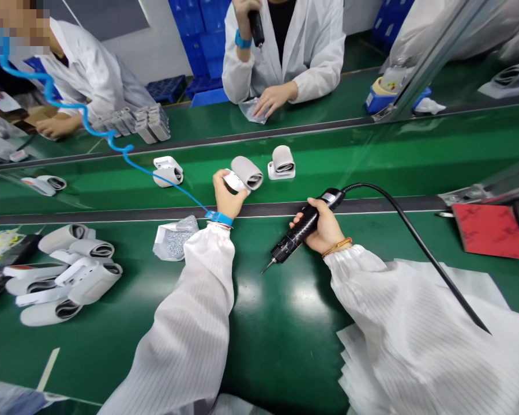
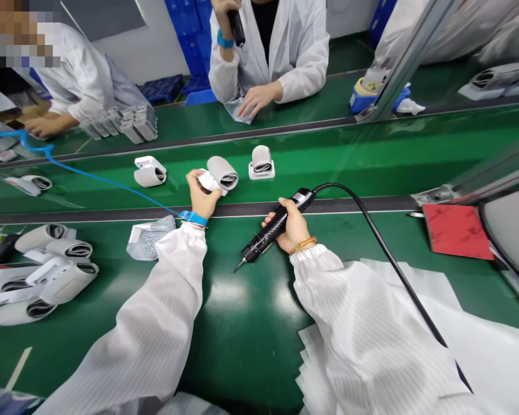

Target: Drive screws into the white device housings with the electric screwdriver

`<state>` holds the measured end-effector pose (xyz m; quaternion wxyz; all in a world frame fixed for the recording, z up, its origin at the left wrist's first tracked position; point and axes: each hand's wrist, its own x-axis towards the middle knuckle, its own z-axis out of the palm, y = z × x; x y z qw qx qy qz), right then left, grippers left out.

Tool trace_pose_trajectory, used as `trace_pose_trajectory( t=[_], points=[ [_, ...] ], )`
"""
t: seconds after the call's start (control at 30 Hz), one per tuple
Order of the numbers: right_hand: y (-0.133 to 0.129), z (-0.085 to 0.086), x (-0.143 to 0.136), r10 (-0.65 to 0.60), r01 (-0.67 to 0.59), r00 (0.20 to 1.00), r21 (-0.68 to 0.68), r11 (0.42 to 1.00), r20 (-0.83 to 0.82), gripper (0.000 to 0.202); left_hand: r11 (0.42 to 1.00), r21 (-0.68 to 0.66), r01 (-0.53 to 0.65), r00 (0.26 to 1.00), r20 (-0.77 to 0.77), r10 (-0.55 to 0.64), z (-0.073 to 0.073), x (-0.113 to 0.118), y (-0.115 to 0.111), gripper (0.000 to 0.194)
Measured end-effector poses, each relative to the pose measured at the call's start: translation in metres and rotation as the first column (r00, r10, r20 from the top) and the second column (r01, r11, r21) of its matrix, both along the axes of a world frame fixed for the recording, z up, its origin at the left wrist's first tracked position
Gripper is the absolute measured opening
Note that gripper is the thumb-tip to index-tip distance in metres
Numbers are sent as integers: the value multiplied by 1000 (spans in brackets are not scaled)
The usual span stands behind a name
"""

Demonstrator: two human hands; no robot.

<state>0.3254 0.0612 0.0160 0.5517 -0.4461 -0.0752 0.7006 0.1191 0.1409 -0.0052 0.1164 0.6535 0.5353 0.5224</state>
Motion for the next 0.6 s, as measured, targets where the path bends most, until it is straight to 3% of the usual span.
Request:
trace_pose_trajectory(
  t=[0.17,0.27,0.37,0.43,0.5,0.57,0.6],
  points=[
    [1,0,2,37,-37,999,9,999,3,19,953,16,304,952,39,-304,-2,18,-48,58],
    [1,1,4,50,-50,999,2,999,9,18,875,-87,477,878,6,-478,-2,12,-75,60],
    [1,1,6,62,-62,998,0,998,16,16,827,-180,533,844,33,-536,-2,0,-97,65],
    [1,1,6,74,-74,997,3,997,18,16,869,-160,469,882,43,-468,-1,-12,-109,67],
    [0,2,7,83,-83,996,6,997,18,16,949,-76,306,950,-35,-310,0,-28,-121,61],
    [-1,3,7,87,-87,996,9,996,18,17,998,33,51,981,-190,-43,3,-49,-131,46],
    [-1,3,7,88,-88,996,11,996,16,17,992,79,-95,956,-271,113,6,-61,-136,39]
  ],
)
